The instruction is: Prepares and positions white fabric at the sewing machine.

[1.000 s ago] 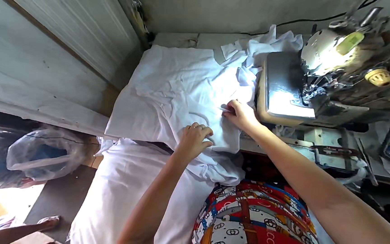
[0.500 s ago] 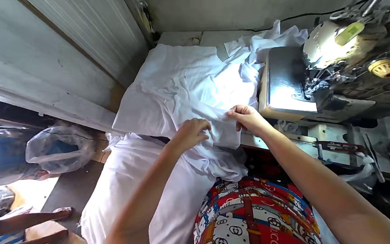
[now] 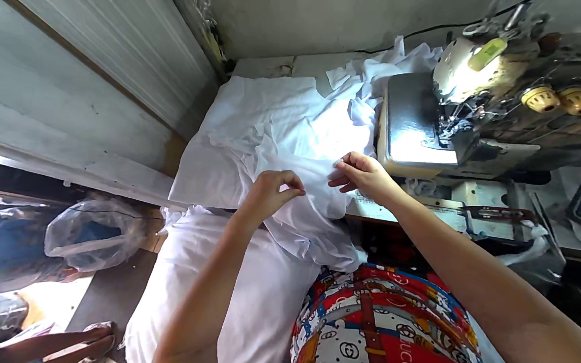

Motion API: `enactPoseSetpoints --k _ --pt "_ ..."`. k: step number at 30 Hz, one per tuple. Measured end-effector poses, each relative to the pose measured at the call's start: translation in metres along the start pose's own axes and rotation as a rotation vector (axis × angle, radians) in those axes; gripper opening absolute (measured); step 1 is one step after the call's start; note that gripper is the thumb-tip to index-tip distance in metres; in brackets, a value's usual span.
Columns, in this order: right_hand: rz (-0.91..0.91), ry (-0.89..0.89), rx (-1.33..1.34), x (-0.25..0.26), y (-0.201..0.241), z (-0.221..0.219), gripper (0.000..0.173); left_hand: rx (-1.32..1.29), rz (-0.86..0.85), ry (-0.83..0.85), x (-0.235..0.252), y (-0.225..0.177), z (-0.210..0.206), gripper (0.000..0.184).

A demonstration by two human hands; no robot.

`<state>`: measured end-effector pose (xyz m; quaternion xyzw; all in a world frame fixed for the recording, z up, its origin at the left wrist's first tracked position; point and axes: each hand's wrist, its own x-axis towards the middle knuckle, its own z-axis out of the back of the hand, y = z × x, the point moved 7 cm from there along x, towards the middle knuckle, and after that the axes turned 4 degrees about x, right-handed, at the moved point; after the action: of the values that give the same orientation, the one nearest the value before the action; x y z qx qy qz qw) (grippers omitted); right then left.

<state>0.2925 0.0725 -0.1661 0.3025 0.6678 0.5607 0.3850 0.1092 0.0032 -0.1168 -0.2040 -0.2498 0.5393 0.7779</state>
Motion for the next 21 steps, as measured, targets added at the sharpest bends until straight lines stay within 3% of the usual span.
enactPoseSetpoints --k 3,5,7,10,12,21 --pt "0.124 -0.02 -0.011 -0.014 0.018 -0.001 0.014 -0.241 -0.088 -0.004 0.014 -0.046 0.008 0.008" --pt "0.31 -0.022 -0.055 -0.029 0.037 -0.006 0.012 -0.373 -0.159 -0.024 0.025 -0.075 0.008 0.007" --pt "0.44 -0.03 -0.085 -0.043 0.049 -0.008 0.014 -0.333 -0.138 -0.095 0.037 -0.084 0.007 0.009" --pt "0.438 -0.053 -0.022 -0.05 0.042 -0.004 0.021 -0.185 0.059 -0.092 0.046 -0.078 0.005 0.025" --pt "0.387 -0.043 0.029 -0.051 0.029 -0.005 0.023 -0.146 0.126 -0.013 0.048 -0.075 0.002 0.018" --pt "0.384 0.164 -0.092 -0.057 0.0 -0.029 0.027 -0.09 0.138 -0.044 0.03 -0.062 0.017 0.004"
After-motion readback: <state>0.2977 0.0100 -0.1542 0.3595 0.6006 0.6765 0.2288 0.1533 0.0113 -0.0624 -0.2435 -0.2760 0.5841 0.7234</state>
